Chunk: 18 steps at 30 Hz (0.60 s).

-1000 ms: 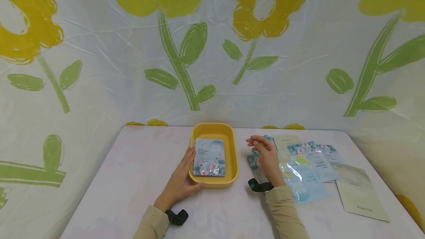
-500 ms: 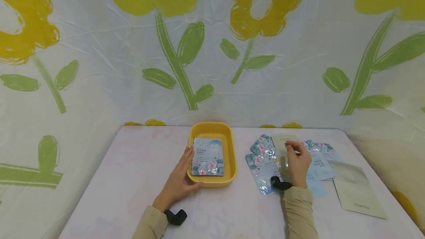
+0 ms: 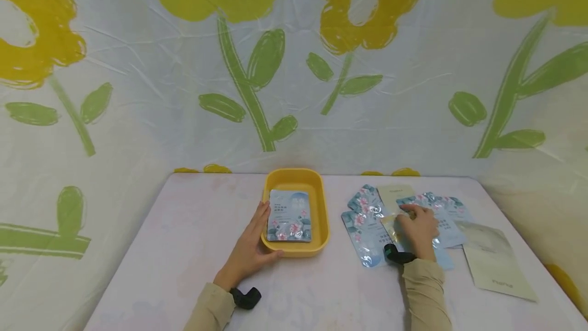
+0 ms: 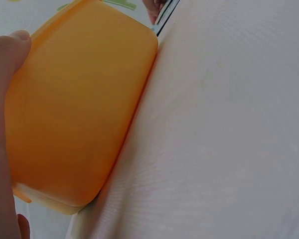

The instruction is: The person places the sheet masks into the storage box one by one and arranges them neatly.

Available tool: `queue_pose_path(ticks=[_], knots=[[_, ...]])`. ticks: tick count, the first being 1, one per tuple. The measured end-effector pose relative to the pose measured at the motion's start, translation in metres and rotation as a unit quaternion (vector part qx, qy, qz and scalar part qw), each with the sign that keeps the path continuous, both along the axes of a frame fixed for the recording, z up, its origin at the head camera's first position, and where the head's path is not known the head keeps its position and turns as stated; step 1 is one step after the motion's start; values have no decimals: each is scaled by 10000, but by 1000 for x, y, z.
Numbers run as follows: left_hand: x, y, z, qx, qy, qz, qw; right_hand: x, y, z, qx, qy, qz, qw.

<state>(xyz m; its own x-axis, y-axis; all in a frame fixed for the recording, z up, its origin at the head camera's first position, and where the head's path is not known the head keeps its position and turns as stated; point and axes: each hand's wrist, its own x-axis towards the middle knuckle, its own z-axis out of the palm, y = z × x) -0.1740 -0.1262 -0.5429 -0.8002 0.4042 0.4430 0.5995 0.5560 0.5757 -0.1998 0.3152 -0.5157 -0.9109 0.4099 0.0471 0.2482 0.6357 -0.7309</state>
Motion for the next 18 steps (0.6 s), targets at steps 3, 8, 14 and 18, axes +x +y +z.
queue_pose_path(ticks=[3,8,14,18], knots=[[-2,0,-2,-33,44,36,10000,0,2,6,52,-289,336,9990],[-4,1,-4,-79,50,66,9999,7,3,9,44,-385,306,9988],[-3,1,-3,-51,-10,47,10000,18,6,7,37,-558,-501,9972],[-1,1,0,-35,-38,37,10000,25,11,7,131,-740,-902,9931]])
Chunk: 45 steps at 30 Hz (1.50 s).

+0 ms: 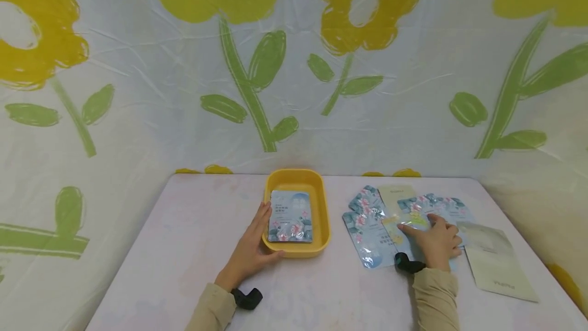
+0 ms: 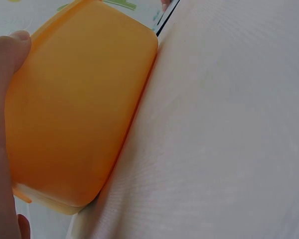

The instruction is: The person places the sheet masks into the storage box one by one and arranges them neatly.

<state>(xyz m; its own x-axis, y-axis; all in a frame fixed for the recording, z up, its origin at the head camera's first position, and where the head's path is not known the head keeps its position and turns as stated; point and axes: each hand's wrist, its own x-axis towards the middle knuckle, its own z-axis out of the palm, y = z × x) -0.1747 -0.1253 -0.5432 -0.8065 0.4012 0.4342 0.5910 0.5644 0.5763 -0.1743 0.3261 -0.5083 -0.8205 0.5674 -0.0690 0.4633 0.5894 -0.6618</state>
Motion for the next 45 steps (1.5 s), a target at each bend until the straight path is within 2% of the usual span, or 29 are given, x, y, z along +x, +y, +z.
queue_pose_path(ticks=[3,8,11,14,18,21,26,30,33,35,41,45], knots=[[2,1,2,19,-33,-25,10000,2,2,0,25,-33,-130,9999],[3,-1,1,4,31,17,10000,2,2,-2,126,-59,-118,9998],[3,-3,0,-28,26,40,10000,1,1,-6,157,88,-138,9997],[2,-3,0,-57,-6,30,10000,3,2,-10,11,664,-278,9974],[1,-2,0,-64,-8,25,10000,3,1,-15,-349,1542,-492,9862],[1,-1,0,-53,5,9,10000,2,1,-14,-452,1855,-581,9799],[1,-1,-1,-18,24,1,10000,0,1,-10,-323,2381,-397,9699],[1,-1,-1,-14,-18,33,10000,-1,4,-9,-566,2778,-13,9590],[1,0,-1,-31,-84,40,10000,-1,9,-10,-880,2748,266,9571],[1,0,0,-20,-106,39,9999,-1,12,-10,-991,2601,421,9596],[1,1,0,-25,-115,26,9999,7,21,-1,-1317,1671,695,9746],[2,2,1,-27,-171,56,9998,9,23,3,-1814,1488,823,9686]])
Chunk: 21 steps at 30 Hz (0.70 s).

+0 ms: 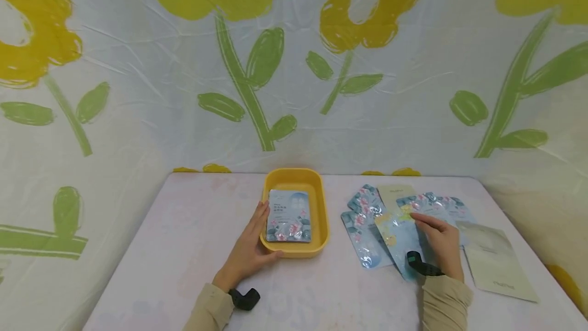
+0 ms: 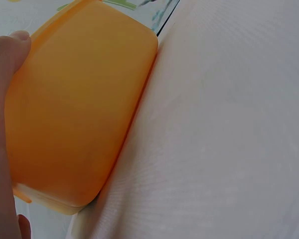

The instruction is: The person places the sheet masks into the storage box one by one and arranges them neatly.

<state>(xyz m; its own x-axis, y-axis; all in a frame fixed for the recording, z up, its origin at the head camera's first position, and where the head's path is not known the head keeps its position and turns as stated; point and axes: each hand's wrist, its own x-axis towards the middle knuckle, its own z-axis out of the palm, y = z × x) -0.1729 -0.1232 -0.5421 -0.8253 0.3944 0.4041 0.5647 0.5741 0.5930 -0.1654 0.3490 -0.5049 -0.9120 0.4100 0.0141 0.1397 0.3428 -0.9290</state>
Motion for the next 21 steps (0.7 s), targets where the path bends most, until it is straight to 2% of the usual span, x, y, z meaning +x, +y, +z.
queue_pose_path(ticks=[3,8,13,18,21], knots=[[0,0,0,9,-11,10,10000,-1,-2,1,-308,-38,101,9995],[-1,-1,0,22,24,-12,10000,-5,-9,1,-477,-284,309,9980],[-1,-1,0,35,35,-20,10000,-8,-15,0,-740,-60,561,9957],[-1,-1,-1,17,25,-1,10000,-11,-22,-1,-1499,299,1121,9819],[-1,-2,0,8,36,-2,10000,-12,-28,-1,-1822,249,1441,9723]])
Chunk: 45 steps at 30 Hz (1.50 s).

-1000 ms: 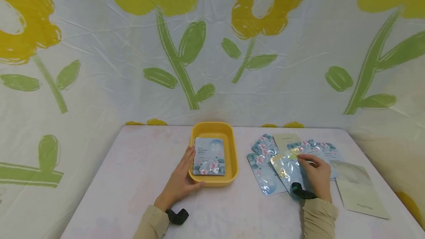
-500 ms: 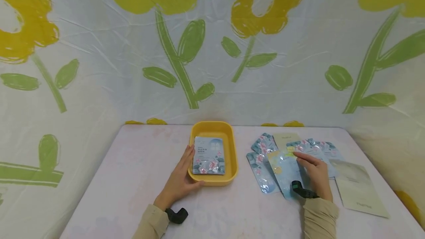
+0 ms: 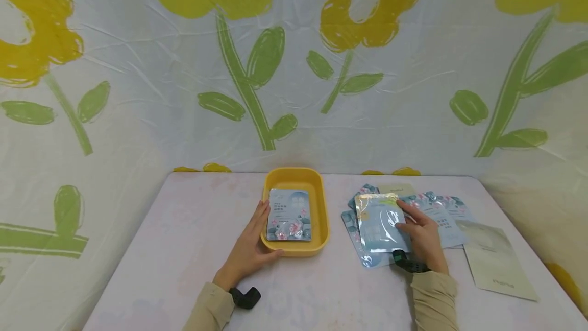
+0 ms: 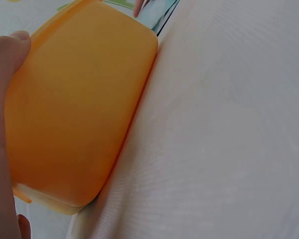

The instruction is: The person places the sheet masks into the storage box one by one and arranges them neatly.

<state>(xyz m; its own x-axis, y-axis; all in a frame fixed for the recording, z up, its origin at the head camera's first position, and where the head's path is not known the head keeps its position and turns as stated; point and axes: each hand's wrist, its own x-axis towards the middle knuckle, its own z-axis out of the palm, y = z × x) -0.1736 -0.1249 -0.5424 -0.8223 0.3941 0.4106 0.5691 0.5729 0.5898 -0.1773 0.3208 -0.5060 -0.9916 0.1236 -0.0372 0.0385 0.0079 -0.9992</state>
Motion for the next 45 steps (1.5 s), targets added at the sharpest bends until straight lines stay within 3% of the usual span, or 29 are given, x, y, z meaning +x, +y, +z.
queue_pose_path(ticks=[6,10,20,25,27,29,33,35,37,41,45], knots=[[0,0,0,27,11,-18,10000,-3,-9,1,191,-232,581,9979],[0,0,0,18,48,-19,10000,-6,-12,-2,329,-162,899,9953],[-1,0,-2,26,73,-41,10000,-10,-24,-9,-495,-491,1367,9882],[-1,1,-1,33,96,-38,9999,-9,-28,-7,-1128,-166,1635,9799],[-1,1,-1,27,73,-36,10000,-8,-28,-7,-1713,22,1873,9672],[0,1,0,17,32,-26,10000,-8,-29,-8,-2406,193,2197,9452],[0,1,1,22,-11,-24,10000,-10,-33,-8,-3839,496,2952,8735],[-1,1,1,11,-22,-18,10000,-11,-37,-8,-4127,621,3175,8515],[-1,0,0,11,-9,-12,10000,-12,-42,-9,-4177,688,3280,8445],[0,0,0,21,16,-7,10000,-14,-56,-9,-4144,806,3361,8419],[-1,0,0,51,122,-27,9999,-17,-72,-7,-4388,803,3557,8213]])
